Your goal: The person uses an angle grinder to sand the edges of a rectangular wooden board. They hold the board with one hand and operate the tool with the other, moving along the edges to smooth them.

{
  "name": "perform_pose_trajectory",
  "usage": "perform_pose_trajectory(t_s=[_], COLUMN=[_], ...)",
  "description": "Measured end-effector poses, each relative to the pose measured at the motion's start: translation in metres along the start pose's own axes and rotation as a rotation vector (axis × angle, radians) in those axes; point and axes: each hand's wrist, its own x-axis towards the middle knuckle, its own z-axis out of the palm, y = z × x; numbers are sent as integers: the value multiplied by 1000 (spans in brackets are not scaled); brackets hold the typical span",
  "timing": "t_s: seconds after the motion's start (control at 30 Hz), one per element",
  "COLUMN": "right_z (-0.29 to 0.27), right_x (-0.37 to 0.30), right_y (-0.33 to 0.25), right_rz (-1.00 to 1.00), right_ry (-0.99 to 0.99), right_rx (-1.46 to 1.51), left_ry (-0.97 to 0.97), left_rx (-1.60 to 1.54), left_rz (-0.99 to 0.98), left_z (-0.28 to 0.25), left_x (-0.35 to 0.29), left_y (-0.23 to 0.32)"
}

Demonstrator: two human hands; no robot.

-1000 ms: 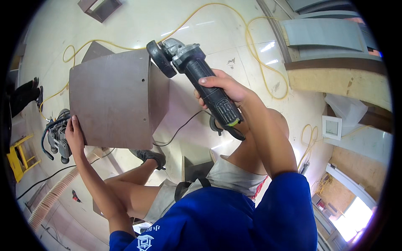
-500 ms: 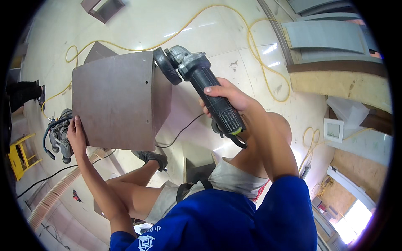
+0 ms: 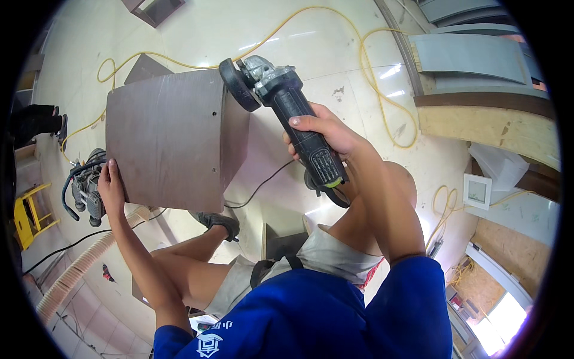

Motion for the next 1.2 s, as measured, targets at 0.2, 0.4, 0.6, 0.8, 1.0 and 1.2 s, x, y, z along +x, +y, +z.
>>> perform_pose_trajectory(t_s=[0.2,0.4,0.6,0.8,1.0,1.2], right_z=[2,-1,0,-2,-6,-2], right_x=[-12,1,-8,-4,-2,-5], right_y=[5,10,4,1,-17,-25], right_rz=[-21,9,6,27,5,-17], right_ry=[-27,-24,-30,2,-32,-63], right_rx=[63,69,95,25,-20,-39], left_ry=[-5,19,15,39,13,1], left_rx=[-18,-19,-15,-19,-43,-89], left_rz=[-3,1,16,15,-7,-21], left_z=[0,-1,0,0,-1,-1], left_x=[4,0,1,-1,1,-1], left_y=[-4,-4,2,0,-4,-1])
